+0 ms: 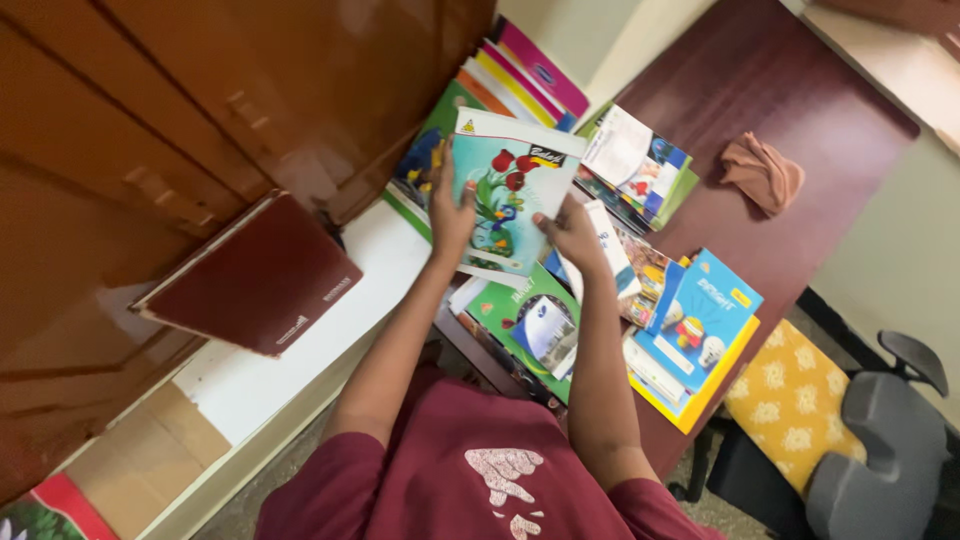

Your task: The person sorts various notebooks and books by picking them up from a pile and placing them into a vertical row against a cabinet.

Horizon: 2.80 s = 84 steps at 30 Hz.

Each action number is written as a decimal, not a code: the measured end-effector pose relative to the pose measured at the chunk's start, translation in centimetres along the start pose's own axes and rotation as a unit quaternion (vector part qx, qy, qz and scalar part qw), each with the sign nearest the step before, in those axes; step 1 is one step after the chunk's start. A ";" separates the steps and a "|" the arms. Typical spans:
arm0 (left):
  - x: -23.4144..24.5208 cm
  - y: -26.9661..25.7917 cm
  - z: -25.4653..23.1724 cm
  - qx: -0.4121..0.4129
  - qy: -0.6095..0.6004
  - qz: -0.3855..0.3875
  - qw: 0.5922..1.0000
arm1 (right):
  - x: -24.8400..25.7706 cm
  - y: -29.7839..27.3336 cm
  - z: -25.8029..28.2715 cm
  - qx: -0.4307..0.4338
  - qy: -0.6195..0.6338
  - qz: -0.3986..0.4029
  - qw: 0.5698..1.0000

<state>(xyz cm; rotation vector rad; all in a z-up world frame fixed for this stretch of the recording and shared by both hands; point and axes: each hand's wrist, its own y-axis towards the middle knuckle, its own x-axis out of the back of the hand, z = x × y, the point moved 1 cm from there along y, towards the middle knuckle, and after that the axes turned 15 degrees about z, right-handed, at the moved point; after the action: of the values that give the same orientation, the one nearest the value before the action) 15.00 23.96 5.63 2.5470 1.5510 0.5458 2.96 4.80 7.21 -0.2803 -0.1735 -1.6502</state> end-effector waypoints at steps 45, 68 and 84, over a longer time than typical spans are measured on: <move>5.6 -4.5 13.0 0.190 0.413 0.296 0.841 | -12.6 12.3 3.0 -0.005 -0.496 -0.122 0.860; 6.6 -3.7 12.2 0.174 0.406 0.317 0.839 | -13.2 16.6 3.7 0.031 -0.560 -0.033 0.827; 6.4 -3.7 12.5 0.162 0.416 0.299 0.843 | -13.6 18.7 3.0 0.016 -0.597 -0.023 0.802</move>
<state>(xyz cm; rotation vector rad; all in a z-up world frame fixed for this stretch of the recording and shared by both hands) 19.01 32.40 -5.40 3.2890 0.9605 1.7979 22.91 16.77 5.19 -1.2804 -1.1592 -1.2878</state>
